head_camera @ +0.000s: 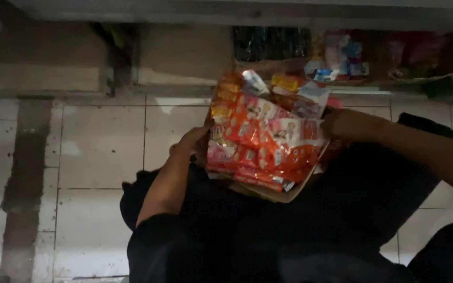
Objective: The person sits on the floor and organizes snack packets from a cardboard box into a red plastic basket. They handle multiple packets of blue and orange snacks, arranging them neatly before placing them into the basket. The person then moves the basket and walks through the store aisle.
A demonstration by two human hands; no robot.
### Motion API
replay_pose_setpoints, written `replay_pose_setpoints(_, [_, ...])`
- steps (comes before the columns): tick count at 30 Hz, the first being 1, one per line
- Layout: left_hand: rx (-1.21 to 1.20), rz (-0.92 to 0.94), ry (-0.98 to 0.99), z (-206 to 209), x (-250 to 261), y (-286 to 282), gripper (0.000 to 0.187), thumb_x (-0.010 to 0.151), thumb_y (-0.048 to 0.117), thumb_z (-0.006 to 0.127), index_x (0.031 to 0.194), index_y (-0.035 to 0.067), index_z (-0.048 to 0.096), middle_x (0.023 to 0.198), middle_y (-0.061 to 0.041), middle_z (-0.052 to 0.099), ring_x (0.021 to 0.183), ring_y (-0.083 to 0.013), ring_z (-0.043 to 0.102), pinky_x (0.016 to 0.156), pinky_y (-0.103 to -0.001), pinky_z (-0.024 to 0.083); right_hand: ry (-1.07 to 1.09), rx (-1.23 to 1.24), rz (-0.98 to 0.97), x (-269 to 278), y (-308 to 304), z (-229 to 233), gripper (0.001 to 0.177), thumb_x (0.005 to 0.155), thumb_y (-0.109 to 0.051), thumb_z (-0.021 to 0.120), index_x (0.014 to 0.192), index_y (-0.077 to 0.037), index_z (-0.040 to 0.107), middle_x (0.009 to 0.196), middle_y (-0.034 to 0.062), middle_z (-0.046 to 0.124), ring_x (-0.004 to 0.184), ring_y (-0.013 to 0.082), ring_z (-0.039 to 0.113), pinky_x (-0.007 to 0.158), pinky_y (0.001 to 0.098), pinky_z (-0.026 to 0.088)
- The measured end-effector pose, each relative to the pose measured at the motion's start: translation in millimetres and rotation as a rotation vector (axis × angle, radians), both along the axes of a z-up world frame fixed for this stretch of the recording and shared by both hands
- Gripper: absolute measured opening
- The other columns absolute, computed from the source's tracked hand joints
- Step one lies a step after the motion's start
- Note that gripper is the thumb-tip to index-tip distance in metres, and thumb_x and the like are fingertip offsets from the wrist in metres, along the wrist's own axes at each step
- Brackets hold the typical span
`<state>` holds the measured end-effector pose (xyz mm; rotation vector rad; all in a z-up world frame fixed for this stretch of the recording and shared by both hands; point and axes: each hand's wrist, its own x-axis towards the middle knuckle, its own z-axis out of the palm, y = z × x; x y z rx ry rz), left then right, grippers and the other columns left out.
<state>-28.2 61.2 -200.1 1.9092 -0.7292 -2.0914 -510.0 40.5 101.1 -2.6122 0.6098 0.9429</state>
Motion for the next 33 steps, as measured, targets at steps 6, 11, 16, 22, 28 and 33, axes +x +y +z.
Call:
replay_pose_setpoints(6, [-0.592, -0.61, -0.75, 60.2, -34.9, -45.3, 0.082, 0.093, 0.081, 0.04, 0.086, 0.008, 0.077, 0.081, -0.019, 0.075, 0.082, -0.0382, 0.074, 0.078, -0.049, 0.057, -0.175, -0.139, 0.063, -95.8, -20.9, -132.9, 0.012, 0.074, -0.018, 0.072, 0.085, -0.016, 0.076, 0.096, 0.0062, 0.072, 0.107, 0.0269, 0.065, 0.109, 0.0455, 0.046])
replay_pose_setpoints(11, [-0.946, -0.592, -0.882, 62.0, -58.9, -55.9, 0.036, 0.084, 0.043, 0.058, 0.091, 0.015, 0.079, 0.089, -0.016, 0.075, 0.087, -0.0388, 0.071, 0.074, -0.053, 0.055, -0.397, -0.255, -0.427, -104.2, -4.3, -162.6, 0.028, 0.077, -0.012, 0.071, 0.103, -0.001, 0.071, 0.111, 0.0179, 0.07, 0.108, 0.0362, 0.065, 0.098, 0.0438, 0.05])
replay_pose_setpoints(16, [-0.793, -0.711, -0.899, 69.3, -61.2, -60.9, 0.028, 0.079, 0.034, 0.067, 0.098, 0.017, 0.08, 0.095, -0.016, 0.074, 0.093, -0.0364, 0.073, 0.08, -0.051, 0.056, -0.654, -0.535, -0.754, -113.8, 60.8, -111.3, 0.041, 0.083, -0.02, 0.069, 0.119, 0.0, 0.067, 0.118, 0.0214, 0.066, 0.109, 0.0424, 0.064, 0.094, 0.0484, 0.048])
replay_pose_setpoints(22, [-0.798, -0.763, -0.943, 68.3, -65.3, -73.3, 0.035, 0.09, 0.039, 0.061, 0.1, 0.01, 0.078, 0.101, -0.023, 0.073, 0.097, -0.0431, 0.07, 0.086, -0.053, 0.054, -0.227, 0.025, -1.185, -145.3, 118.6, -208.2, 0.037, 0.101, -0.038, 0.057, 0.112, -0.005, 0.071, 0.107, 0.0203, 0.071, 0.099, 0.0394, 0.068, 0.09, 0.048, 0.051])
replay_pose_setpoints(28, [-0.748, -0.852, -1.058, 92.9, -69.2, -63.9, 0.035, 0.091, 0.031, 0.056, 0.099, 0.007, 0.08, 0.106, -0.023, 0.074, 0.102, -0.0423, 0.071, 0.092, -0.053, 0.054, -0.459, -0.267, -0.758, -108.1, 84.9, -191.9, 0.03, 0.096, -0.035, 0.058, 0.095, -0.01, 0.075, 0.092, 0.021, 0.073, 0.085, 0.0378, 0.071, 0.077, 0.0495, 0.056])
replay_pose_setpoints(33, [-0.632, -0.912, -0.991, 122.7, -90.2, -25.3, 0.041, 0.089, 0.039, 0.056, 0.099, 0.006, 0.077, 0.107, -0.023, 0.073, 0.104, -0.0403, 0.069, 0.09, -0.053, 0.053, -0.35, -0.239, -0.969, -156.8, 85.6, -209.0, 0.025, 0.092, -0.036, 0.062, 0.093, -0.018, 0.078, 0.097, 0.0151, 0.074, 0.093, 0.035, 0.07, 0.081, 0.0493, 0.056])
